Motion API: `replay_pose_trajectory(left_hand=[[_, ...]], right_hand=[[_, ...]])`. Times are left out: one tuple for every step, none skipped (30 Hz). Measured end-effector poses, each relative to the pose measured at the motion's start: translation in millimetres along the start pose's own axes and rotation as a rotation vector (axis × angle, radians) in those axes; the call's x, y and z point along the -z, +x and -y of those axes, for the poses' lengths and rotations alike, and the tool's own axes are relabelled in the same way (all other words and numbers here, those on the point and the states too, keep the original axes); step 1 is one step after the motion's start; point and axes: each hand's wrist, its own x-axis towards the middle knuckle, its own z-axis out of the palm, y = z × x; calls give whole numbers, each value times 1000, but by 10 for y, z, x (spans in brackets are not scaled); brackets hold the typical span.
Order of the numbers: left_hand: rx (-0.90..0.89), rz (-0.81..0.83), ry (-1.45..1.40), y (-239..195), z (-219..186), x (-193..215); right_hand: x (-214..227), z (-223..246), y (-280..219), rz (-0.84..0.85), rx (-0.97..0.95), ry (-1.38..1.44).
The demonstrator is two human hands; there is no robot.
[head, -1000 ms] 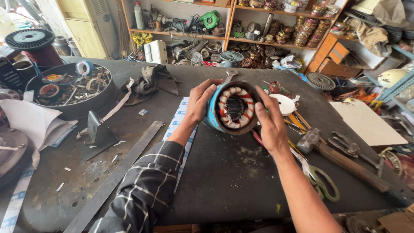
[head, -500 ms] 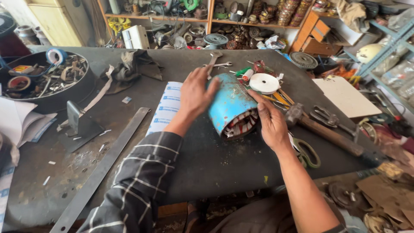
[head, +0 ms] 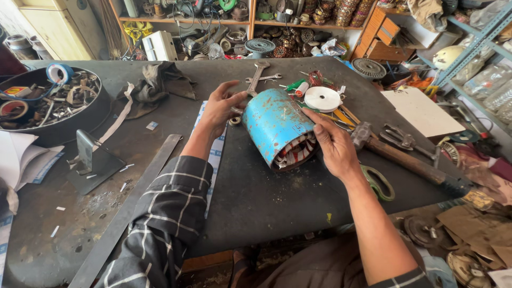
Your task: The person uses a hammer and a metal bar to repeatedly strike the interior of a cylindrical motor stator, then rotates and inspects the stator to check the internal windings.
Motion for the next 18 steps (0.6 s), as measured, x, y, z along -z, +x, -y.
replay_pose_trajectory(left_hand=[[55, -48, -77, 0, 18, -21], [109, -96, -156, -3, 40, -60], [164, -145, -234, -11, 58, -104], [186, -98, -229, -27, 79, -152], [207, -52, -224, -49, 105, -212], [227, -5, -218, -69, 113, -246], [191, 48, -239, -92, 114, -260], [156, 102, -260, -117, 121, -279], [122, 156, -282, -131, 121, -290], [103, 202, -255, -139, 107, -281], [84, 248, -229, -140, 83, -258], [64, 294, -203, -133, 60, -244], [51, 285, -203, -128, 46, -250], [40, 274, -204, -132, 39, -261], [29, 264, -205, -139, 32, -279], [22, 232, -199, -141, 15, -302], [16, 201, -193, -143, -1, -340], [8, 172, -191, -139, -15, -394]], right_hand=[[-4, -1, -2, -3, -1, -3], [-4, -2, -1, -5, -1, -7], [1, -4, 0, -7, -2, -11], [0, -5, -3, -6, -18, -12], [3, -5, -6, -5, -35, -13], [9, -5, 1, -4, -50, -14], [17, -5, 7, -2, -46, -18], [32, -7, 2, 0, -45, -24], [49, -9, -2, 1, -43, -29], [61, -11, -9, 17, -14, -45], [67, -12, -18, 34, 15, -61], [72, -16, -21, 50, 45, -77], [71, -21, -21, 37, 87, -117], [62, -26, -24, 26, 128, -156], [51, -29, -28, 15, 169, -195], [37, -26, -25, 1, 140, -187], [27, -22, -18, -13, 110, -178], [36, -17, -14, -28, 80, -173]])
